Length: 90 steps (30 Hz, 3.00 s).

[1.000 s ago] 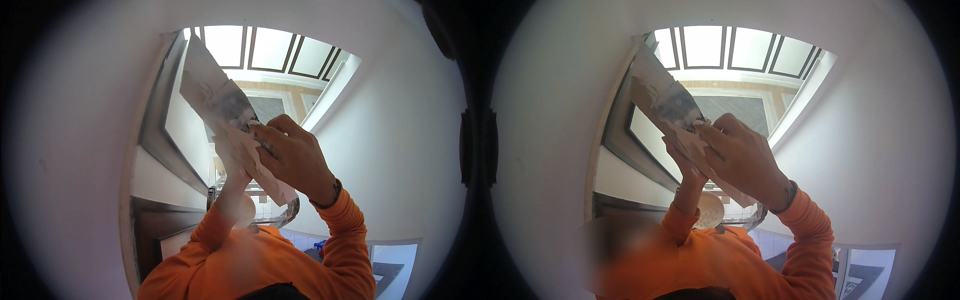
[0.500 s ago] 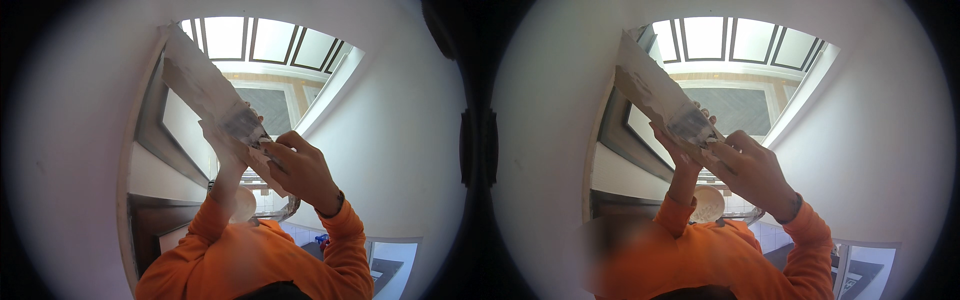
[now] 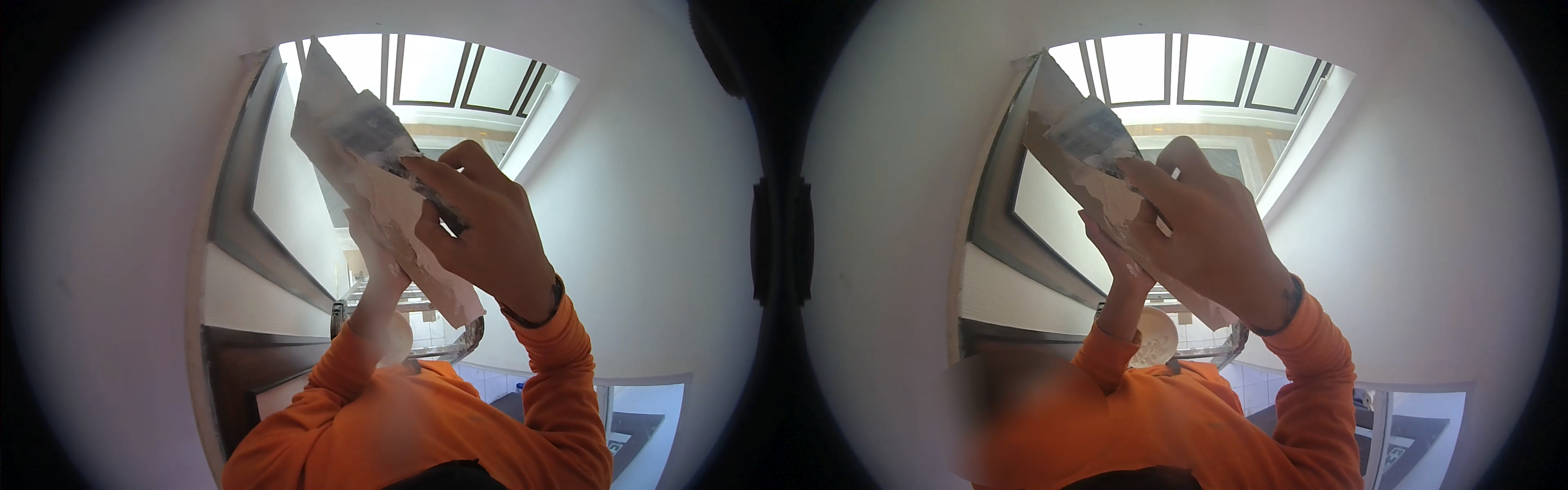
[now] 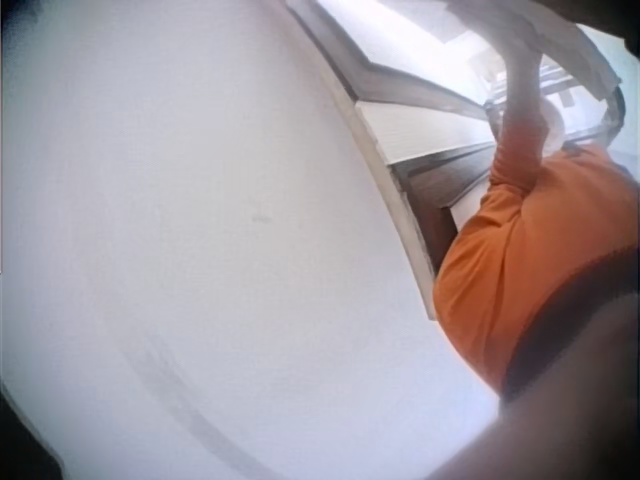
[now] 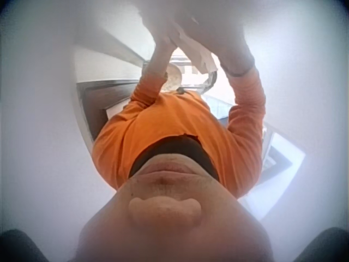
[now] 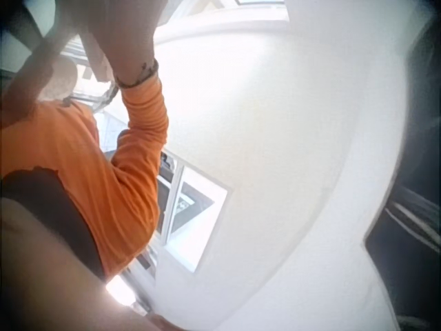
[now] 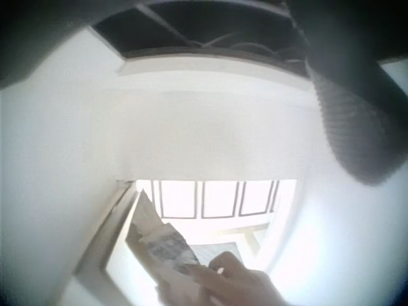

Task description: The person positions a white rectangular panel against the ceiling, then uses a putty knife to scoop plaster from a bucket and spread it evenly across the panel's surface. The person repeatedly applies and smooths the plaster on the same panel.

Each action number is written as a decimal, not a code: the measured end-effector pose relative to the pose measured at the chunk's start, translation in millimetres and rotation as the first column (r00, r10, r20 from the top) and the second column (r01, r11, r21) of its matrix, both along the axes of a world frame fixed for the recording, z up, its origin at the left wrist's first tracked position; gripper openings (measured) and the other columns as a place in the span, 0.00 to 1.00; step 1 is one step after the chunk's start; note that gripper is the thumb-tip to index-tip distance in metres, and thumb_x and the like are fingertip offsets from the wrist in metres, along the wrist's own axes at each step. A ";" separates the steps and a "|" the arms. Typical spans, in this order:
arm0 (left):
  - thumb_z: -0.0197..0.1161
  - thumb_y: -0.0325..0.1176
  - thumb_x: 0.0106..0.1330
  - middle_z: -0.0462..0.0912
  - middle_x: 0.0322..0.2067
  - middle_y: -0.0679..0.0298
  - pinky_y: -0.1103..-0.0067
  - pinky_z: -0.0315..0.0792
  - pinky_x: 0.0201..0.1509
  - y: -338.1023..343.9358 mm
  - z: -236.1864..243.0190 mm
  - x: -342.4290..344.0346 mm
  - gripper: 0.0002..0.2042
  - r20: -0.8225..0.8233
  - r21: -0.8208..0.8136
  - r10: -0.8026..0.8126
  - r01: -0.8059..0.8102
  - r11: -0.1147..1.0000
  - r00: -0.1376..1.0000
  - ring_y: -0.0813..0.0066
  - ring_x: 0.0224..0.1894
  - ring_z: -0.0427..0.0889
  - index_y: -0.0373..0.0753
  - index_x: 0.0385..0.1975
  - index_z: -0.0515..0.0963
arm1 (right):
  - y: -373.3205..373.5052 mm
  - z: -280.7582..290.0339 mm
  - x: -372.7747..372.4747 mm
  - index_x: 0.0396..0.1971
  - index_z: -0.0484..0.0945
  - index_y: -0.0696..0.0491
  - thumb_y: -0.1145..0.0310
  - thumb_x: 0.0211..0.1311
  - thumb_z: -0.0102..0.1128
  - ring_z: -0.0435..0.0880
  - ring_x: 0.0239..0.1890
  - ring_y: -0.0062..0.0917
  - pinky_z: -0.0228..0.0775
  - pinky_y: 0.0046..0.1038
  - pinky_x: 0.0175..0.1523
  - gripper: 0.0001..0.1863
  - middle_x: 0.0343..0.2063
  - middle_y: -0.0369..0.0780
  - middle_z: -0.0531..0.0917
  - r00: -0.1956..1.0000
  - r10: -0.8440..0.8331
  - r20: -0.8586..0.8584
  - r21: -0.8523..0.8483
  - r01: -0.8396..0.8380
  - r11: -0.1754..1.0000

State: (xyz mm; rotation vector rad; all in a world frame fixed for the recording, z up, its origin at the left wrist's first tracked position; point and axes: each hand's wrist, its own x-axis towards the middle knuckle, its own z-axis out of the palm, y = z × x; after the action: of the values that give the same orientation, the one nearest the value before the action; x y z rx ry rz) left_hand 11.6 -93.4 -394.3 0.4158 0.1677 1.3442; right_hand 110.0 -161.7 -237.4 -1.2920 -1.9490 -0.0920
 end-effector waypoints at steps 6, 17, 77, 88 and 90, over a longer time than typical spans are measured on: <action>0.38 0.73 0.72 0.71 0.62 0.62 0.65 0.77 0.64 4.5 -8.4 -2.4 0.38 0.024 -0.006 -0.006 0.006 1.000 1.000 0.64 0.62 0.76 0.51 0.72 0.60 | -5.6 -7.4 2.1 0.53 0.83 0.52 0.76 0.51 0.66 0.84 0.23 0.28 0.79 0.31 0.30 0.24 0.37 0.40 0.79 0.997 -0.044 0.071 -0.093 0.051 0.994; 0.36 0.74 0.71 0.80 0.52 0.55 0.62 0.85 0.50 20.8 0.4 -7.8 0.39 0.005 -0.054 0.079 -0.078 0.995 0.997 0.60 0.48 0.86 0.46 0.64 0.67 | -27.3 -31.1 7.3 0.52 0.84 0.53 0.75 0.52 0.69 0.85 0.23 0.29 0.81 0.31 0.30 0.24 0.38 0.41 0.80 0.996 -0.044 0.075 -0.192 0.058 0.980; 0.39 0.71 0.72 0.80 0.52 0.56 0.54 0.80 0.56 1.4 -30.0 -7.0 0.39 0.191 0.054 -0.192 0.185 0.981 0.963 0.60 0.49 0.83 0.42 0.66 0.69 | -11.3 -39.1 77.8 0.53 0.82 0.54 0.85 0.62 0.62 0.85 0.42 0.34 0.78 0.32 0.44 0.20 0.43 0.42 0.83 0.986 0.114 -0.123 -0.219 -0.139 0.966; 0.38 0.71 0.71 0.80 0.53 0.52 0.54 0.82 0.54 -19.3 -27.0 10.2 0.41 0.181 0.066 -0.290 0.283 0.957 0.940 0.58 0.49 0.84 0.39 0.67 0.69 | 64.3 14.3 83.7 0.54 0.83 0.53 0.85 0.65 0.60 0.86 0.44 0.34 0.82 0.34 0.48 0.19 0.46 0.43 0.86 0.960 0.166 0.227 0.099 -0.192 0.976; 0.38 0.71 0.72 0.80 0.53 0.52 0.55 0.82 0.53 -21.2 -26.9 11.6 0.41 0.207 0.065 -0.316 0.309 0.949 0.926 0.58 0.50 0.84 0.39 0.67 0.69 | 79.1 21.9 85.4 0.54 0.82 0.49 0.87 0.59 0.57 0.83 0.45 0.35 0.78 0.34 0.52 0.25 0.43 0.39 0.85 0.956 0.196 0.217 0.113 -0.224 0.968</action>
State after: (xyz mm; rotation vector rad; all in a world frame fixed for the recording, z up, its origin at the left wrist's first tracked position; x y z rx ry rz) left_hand 23.2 -114.6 -421.2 0.3050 -0.0978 1.0676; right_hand 195.4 -82.5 -215.6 -1.0115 -2.2024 -0.2567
